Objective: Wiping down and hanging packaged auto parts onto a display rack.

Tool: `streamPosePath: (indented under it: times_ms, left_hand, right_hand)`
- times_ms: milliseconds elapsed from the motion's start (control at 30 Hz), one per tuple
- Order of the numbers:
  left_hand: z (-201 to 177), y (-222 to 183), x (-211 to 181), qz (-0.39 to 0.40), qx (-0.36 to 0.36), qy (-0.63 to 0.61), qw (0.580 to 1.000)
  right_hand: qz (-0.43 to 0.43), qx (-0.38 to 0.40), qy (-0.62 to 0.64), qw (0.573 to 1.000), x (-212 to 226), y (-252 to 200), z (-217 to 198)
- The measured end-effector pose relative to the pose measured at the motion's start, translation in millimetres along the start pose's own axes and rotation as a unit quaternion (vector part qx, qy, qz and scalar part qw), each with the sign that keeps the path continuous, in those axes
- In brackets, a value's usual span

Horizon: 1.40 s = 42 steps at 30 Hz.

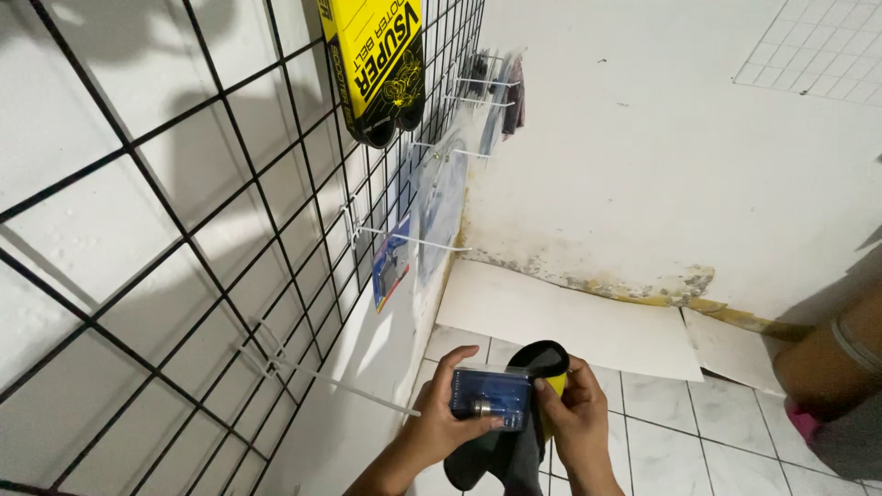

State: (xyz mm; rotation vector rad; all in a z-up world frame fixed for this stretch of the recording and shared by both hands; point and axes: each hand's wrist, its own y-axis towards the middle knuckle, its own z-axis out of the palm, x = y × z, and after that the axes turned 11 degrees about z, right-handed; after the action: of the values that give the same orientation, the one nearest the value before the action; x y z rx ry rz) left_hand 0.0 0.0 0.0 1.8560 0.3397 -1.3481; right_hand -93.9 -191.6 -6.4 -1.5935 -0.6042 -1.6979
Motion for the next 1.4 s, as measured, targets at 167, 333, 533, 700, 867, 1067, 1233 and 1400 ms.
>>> streamPosePath:
  times_ms: [167, 333, 533, 700, 867, 1067, 1233, 1400]
  left_hand:
    - [3.0, -0.9, -0.7, 0.012, -0.070, -0.047, 0.996]
    - [5.2, -0.3, 10.8, 0.045, -0.124, -0.053, 0.990]
    - [4.6, 7.5, 15.0, 0.037, -0.111, -0.070, 0.991]
    - [5.4, 9.9, 10.0, 0.014, -0.053, -0.042, 0.998]
    - [8.0, 8.7, 13.7, -0.013, -0.015, -0.030, 0.999]
    - [7.9, 12.6, 16.1, 0.025, -0.095, -0.101, 0.990]
    - [1.9, 16.7, 19.4, 0.043, -0.144, -0.097, 0.984]
    - [-0.3, 15.7, 23.3, 0.047, -0.103, -0.040, 0.993]
  right_hand:
    - [-0.012, 0.017, 0.019, 1.000, 0.7, -8.6, 8.8]
    - [0.026, 0.016, 0.022, 0.999, -15.9, -11.4, 6.5]
    - [0.058, 0.015, 0.041, 0.997, -16.3, -9.8, 1.7]
    - [0.022, 0.007, 0.013, 1.000, -12.5, 0.5, -6.2]
    - [-0.028, -0.009, -0.016, 0.999, 1.2, 7.6, -5.0]
    - [0.011, 0.014, 0.039, 0.999, -4.1, 0.9, 4.6]
    - [0.020, 0.009, 0.011, 1.000, -26.0, 0.1, 3.0]
    - [-0.009, -0.005, 0.018, 1.000, -38.9, 10.0, -3.0]
